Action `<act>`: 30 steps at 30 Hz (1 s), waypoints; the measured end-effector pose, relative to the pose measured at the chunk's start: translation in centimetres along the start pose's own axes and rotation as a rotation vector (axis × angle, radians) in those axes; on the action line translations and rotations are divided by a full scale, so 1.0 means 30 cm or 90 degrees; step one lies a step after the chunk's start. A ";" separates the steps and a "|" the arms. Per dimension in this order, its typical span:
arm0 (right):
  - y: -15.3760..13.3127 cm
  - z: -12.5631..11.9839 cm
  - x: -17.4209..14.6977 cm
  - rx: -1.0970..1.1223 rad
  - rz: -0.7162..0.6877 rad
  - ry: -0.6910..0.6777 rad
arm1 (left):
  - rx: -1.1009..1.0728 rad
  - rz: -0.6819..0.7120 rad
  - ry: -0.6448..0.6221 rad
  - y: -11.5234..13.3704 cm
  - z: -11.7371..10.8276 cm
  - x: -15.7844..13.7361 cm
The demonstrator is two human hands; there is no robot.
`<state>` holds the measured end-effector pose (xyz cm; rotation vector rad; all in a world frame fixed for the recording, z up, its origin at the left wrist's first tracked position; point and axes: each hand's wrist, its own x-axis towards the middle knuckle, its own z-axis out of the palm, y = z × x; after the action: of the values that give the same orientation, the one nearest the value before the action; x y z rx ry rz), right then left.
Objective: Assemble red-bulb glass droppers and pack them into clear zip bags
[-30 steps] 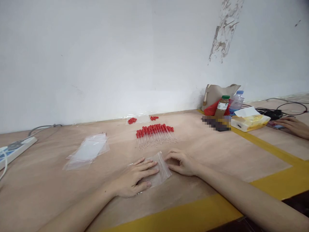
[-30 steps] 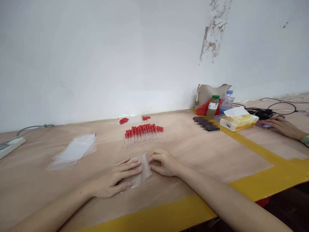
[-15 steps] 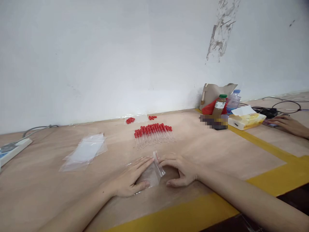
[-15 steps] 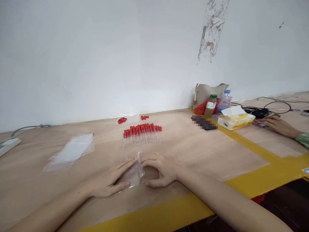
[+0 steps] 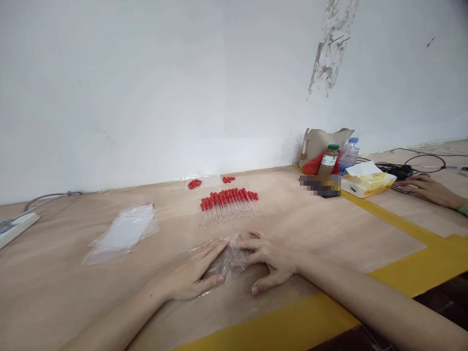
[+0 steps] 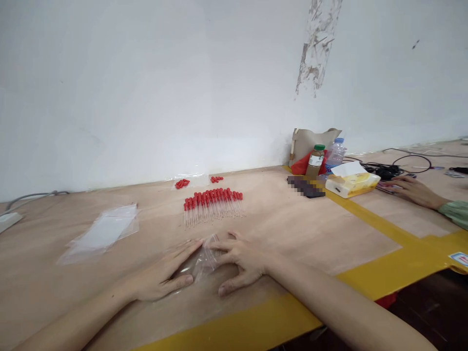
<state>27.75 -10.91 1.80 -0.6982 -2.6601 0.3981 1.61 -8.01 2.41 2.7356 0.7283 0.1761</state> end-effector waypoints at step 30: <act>0.453 -0.153 0.316 -0.022 0.791 0.364 | -0.033 -0.080 0.072 -0.023 0.008 -0.038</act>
<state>27.55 6.20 3.65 -2.0454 -1.4379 0.3508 0.34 -8.06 1.92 2.6388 0.9096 0.3192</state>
